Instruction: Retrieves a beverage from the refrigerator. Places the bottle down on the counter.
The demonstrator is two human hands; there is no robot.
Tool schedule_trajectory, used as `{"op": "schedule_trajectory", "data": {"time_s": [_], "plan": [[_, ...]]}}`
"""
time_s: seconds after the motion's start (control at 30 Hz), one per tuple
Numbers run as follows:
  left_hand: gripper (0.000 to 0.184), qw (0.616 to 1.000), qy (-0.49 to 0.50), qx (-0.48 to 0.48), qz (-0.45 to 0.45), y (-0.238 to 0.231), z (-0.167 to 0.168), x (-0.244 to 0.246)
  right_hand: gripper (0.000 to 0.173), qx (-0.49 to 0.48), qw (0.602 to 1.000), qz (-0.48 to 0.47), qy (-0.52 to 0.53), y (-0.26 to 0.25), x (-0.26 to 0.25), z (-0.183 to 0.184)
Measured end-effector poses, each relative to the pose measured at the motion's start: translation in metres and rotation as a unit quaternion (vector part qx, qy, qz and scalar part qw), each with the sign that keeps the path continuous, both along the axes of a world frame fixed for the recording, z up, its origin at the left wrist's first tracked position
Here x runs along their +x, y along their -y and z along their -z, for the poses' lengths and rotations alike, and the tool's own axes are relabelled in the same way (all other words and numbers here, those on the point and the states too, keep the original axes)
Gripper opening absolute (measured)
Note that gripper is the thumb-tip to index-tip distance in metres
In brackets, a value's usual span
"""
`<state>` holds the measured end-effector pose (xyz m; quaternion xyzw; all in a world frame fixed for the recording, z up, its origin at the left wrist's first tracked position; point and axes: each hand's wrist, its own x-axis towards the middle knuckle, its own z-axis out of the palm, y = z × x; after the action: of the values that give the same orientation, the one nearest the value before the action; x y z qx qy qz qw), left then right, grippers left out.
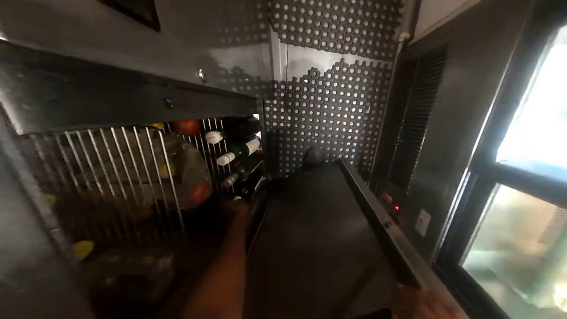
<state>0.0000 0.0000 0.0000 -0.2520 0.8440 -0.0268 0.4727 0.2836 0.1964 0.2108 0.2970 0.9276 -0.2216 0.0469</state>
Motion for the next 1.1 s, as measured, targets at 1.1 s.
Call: {"op": "schedule_trajectory", "data": {"time_s": [1.1], "plan": [[0.052,0.886,-0.242,0.371,0.135,-0.175,-0.227,-0.067,0.031,-0.057,0.998,0.02,0.014,-0.008,-0.027,-0.034]]}}
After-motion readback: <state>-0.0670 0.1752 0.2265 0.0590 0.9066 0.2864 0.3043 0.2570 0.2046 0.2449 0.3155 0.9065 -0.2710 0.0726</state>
